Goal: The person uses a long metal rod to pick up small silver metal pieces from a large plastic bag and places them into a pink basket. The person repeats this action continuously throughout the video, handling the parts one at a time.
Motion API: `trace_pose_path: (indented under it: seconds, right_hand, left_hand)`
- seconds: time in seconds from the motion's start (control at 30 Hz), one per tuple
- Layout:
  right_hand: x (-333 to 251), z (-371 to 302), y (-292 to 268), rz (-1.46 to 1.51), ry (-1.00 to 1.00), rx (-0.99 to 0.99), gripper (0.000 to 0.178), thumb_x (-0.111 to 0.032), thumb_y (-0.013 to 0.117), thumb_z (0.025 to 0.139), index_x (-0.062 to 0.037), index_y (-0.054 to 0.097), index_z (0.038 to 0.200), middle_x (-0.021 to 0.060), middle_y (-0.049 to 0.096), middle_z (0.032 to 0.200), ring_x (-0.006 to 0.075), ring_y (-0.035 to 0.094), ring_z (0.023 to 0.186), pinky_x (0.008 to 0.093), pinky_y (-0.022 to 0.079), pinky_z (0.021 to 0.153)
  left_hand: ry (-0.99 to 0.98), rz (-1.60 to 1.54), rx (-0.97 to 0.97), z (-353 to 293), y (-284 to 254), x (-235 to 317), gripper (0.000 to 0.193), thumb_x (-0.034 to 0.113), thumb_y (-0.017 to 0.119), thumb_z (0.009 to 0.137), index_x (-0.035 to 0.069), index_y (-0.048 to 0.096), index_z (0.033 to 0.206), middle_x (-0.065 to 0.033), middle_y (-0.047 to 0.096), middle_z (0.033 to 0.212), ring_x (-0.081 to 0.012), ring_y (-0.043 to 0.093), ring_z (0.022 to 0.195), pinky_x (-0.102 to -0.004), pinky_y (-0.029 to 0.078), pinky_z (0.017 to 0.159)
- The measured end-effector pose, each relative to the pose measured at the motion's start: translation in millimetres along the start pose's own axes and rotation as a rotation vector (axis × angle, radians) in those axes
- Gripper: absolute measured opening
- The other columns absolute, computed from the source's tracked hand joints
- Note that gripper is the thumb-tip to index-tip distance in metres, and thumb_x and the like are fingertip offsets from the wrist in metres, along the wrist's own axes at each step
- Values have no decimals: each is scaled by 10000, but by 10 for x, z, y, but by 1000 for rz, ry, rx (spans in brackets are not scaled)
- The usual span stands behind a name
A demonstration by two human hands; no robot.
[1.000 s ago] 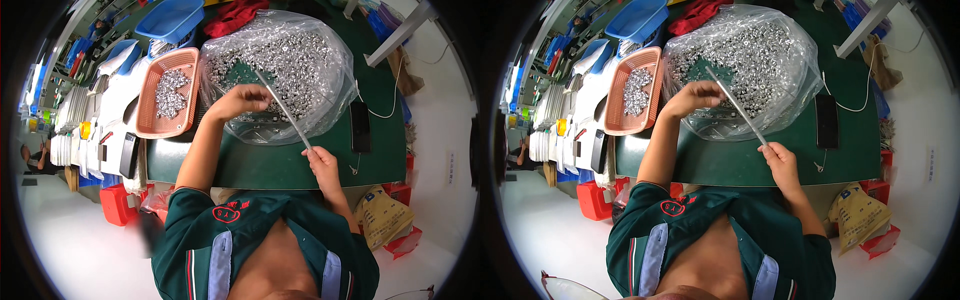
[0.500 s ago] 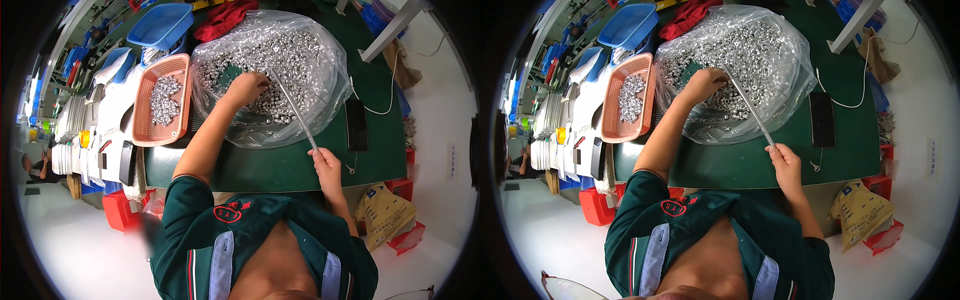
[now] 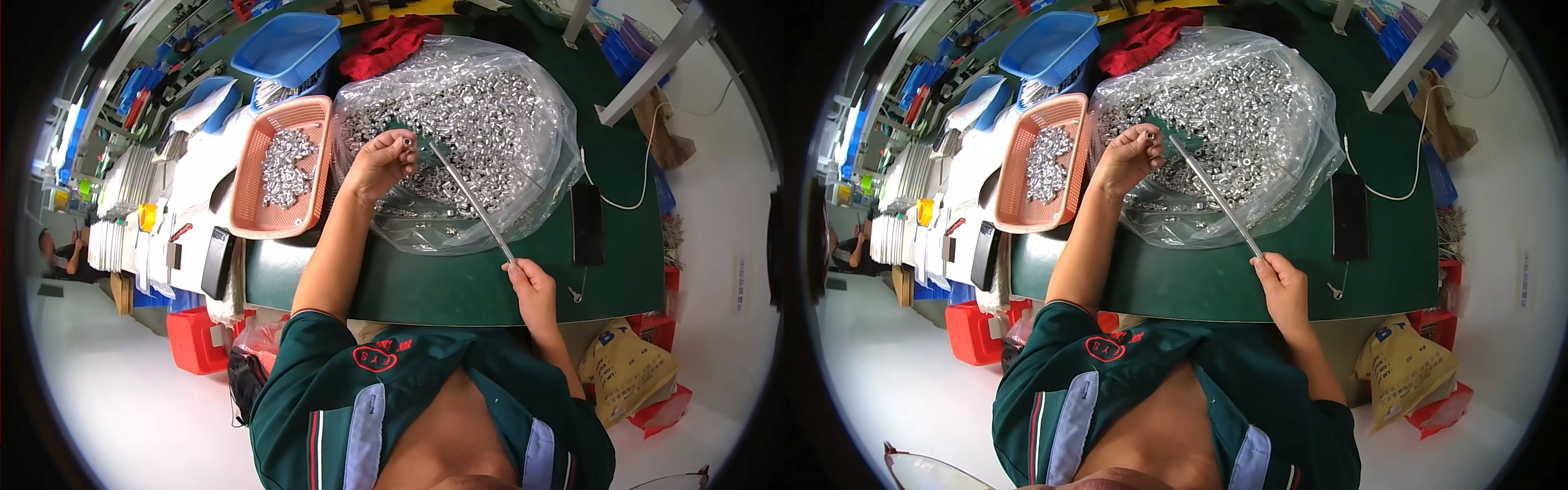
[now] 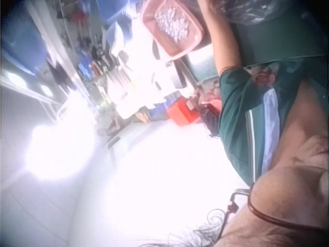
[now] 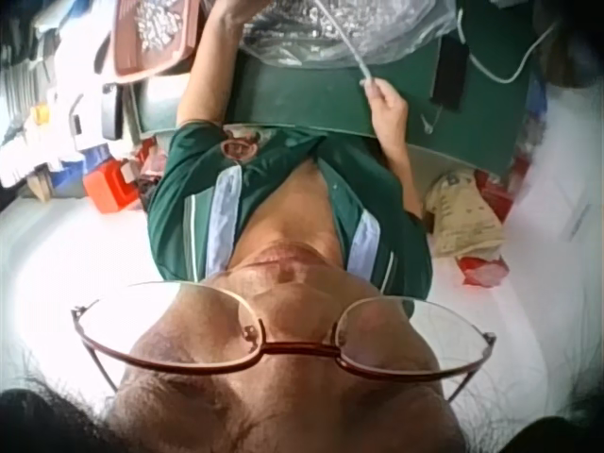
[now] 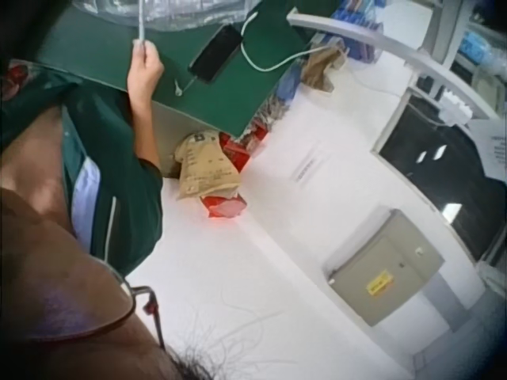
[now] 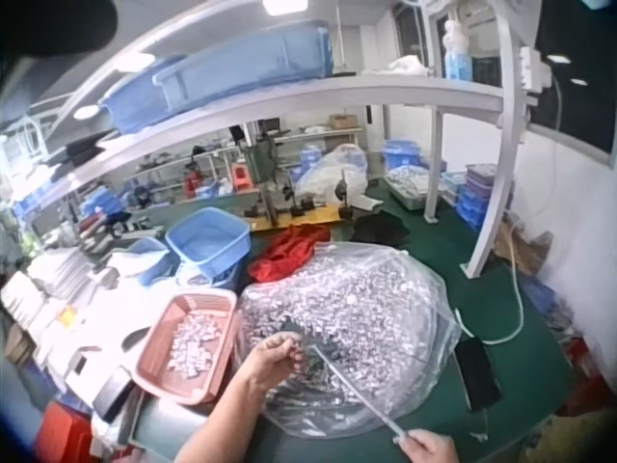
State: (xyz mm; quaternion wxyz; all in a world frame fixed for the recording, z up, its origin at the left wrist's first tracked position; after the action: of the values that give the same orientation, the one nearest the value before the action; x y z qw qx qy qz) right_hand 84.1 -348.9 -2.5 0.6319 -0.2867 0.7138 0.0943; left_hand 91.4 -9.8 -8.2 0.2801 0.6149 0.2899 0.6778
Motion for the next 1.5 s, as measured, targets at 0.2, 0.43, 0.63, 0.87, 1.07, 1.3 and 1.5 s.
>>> trace_pose_path:
  seconds: [0.2, 0.43, 0.63, 0.87, 1.07, 1.3, 1.5]
  right_hand:
    - [-34, -9, 66, -15, -42, -11, 174, -133, 594, 926, 26, 659, 949, -39, 508, 655, 18, 411, 615, 205, 344, 533]
    - [-63, -28, 103, -30, -54, -10, 170, -128, 599, 922, 28, 659, 952, -40, 513, 659, 18, 420, 617, 201, 348, 537]
    - [-89, -20, 131, -14, -71, -11, 163, -124, 599, 921, 25, 660, 949, -40, 511, 655, 19, 414, 609, 200, 345, 533]
    - [-122, -3, 149, -101, -114, -13, 152, -117, 606, 915, 23, 656, 949, -32, 485, 616, 22, 403, 582, 211, 341, 513]
    - [-113, 16, 94, -202, -200, 33, 132, -111, 622, 901, 13, 648, 937, -5, 483, 592, 36, 411, 552, 230, 343, 489]
    - [-213, -40, 29, -249, -258, 60, 124, -115, 628, 890, -2, 646, 940, 68, 538, 599, 114, 470, 496, 264, 376, 483]
    - [-223, -68, 72, -232, -293, 103, 129, -117, 621, 904, 4, 645, 941, 12, 495, 600, 50, 422, 538, 237, 347, 484]
  left_hand:
    - [88, 18, 123, -92, 78, 34, 208, 165, 648, 884, 42, 620, 1050, -71, 632, 1014, -174, 563, 980, -313, 441, 853]
    - [115, -95, 78, -104, 88, -30, 166, 148, 553, 941, 24, 588, 1046, -20, 521, 733, -130, 469, 675, -273, 397, 654]
    - [73, -125, 55, -171, 73, -36, 169, 138, 552, 938, 19, 586, 1052, -7, 480, 655, -109, 393, 570, -257, 325, 555]
    - [36, 101, 78, -220, 122, 43, 176, 156, 558, 940, 22, 607, 1042, 20, 440, 635, -90, 354, 567, -242, 293, 546]
    - [48, 468, 153, -238, 205, 169, 186, 166, 604, 924, 8, 625, 1020, 29, 503, 703, -77, 412, 628, -212, 316, 574]
    - [56, 617, 162, -245, 391, 301, 181, 142, 593, 930, -14, 616, 1019, 21, 529, 730, -57, 444, 630, -198, 335, 559]
    - [-15, 784, 240, -219, 481, 225, 179, 169, 619, 920, 0, 613, 980, 22, 529, 695, -57, 448, 587, -196, 337, 535]
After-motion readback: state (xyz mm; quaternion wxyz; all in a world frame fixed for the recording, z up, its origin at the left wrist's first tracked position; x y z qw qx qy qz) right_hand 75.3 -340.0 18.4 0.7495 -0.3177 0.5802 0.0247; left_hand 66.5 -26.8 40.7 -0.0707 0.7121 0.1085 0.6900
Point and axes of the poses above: each hand's wrist, its own z-axis towards the middle knuckle, its own y-axis out of the palm, x = y × z, the point moved 5 cm from there along z, towards the middle knuckle
